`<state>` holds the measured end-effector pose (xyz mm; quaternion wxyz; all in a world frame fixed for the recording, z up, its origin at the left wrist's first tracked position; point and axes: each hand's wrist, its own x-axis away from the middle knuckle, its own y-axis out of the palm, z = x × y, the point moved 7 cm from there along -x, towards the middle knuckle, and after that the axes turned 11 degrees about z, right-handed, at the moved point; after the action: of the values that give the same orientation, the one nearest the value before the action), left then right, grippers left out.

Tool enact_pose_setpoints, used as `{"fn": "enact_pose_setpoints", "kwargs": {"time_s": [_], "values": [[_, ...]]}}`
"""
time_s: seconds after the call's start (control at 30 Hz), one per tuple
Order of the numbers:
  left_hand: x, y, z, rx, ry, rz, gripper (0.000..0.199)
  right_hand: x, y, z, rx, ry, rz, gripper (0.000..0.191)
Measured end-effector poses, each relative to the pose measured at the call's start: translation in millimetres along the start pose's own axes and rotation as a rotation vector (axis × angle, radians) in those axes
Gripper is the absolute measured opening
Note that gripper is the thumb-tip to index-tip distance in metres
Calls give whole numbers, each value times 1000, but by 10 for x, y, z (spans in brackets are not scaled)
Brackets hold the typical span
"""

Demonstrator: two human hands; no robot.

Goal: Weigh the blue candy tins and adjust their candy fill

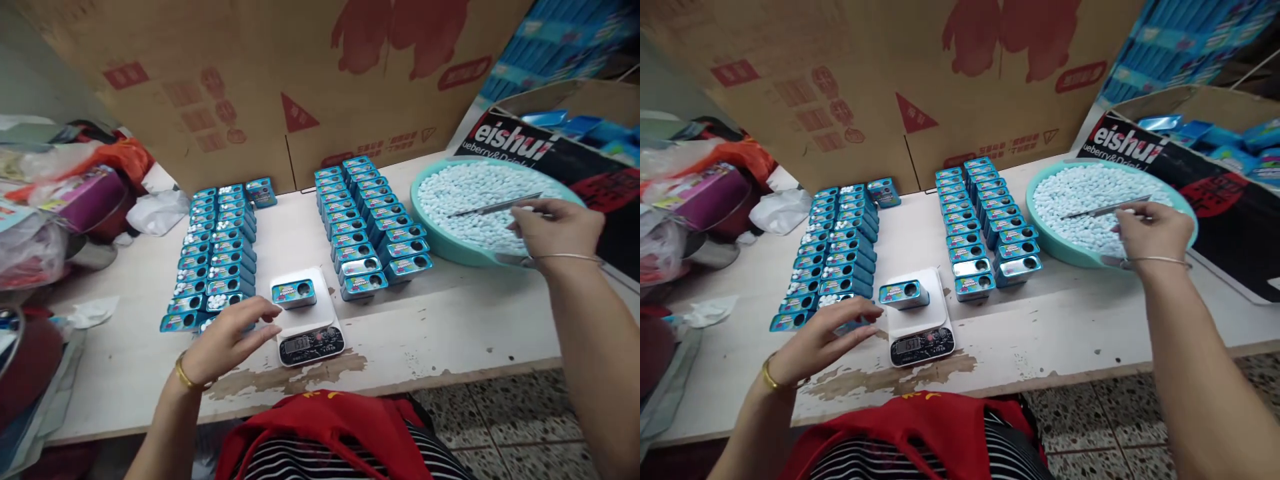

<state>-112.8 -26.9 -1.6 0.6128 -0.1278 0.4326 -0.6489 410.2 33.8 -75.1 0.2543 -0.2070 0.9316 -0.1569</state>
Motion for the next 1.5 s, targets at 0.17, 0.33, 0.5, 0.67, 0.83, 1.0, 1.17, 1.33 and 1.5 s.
{"fn": "enact_pose_setpoints", "kwargs": {"time_s": [0.17,0.33,0.5,0.67,0.83,1.0,1.17,1.33,1.5], "values": [[3,312,-86,85,23,-224,18,1390,396,-1286,-394,17,-782,16],[124,297,-110,134,2,-250,18,2533,673,-2127,-382,-547,-1133,12],[244,284,-208,163,-34,-234,16,2832,879,-2127,-142,-739,-1234,14],[288,306,-290,176,-39,-205,14,2531,676,-2097,-434,-391,-1090,16],[166,230,-297,110,25,5,16,2671,496,-1415,-514,521,-1261,25],[57,278,-317,58,79,85,29,2932,308,-834,-483,917,-1149,32],[23,466,-376,13,105,24,43,3081,263,-720,-468,942,-1133,37],[8,649,-369,-37,199,-51,36,3137,297,-836,-467,887,-1175,38],[-20,507,-373,19,173,21,48,3106,313,-893,-460,841,-1184,40]]}}
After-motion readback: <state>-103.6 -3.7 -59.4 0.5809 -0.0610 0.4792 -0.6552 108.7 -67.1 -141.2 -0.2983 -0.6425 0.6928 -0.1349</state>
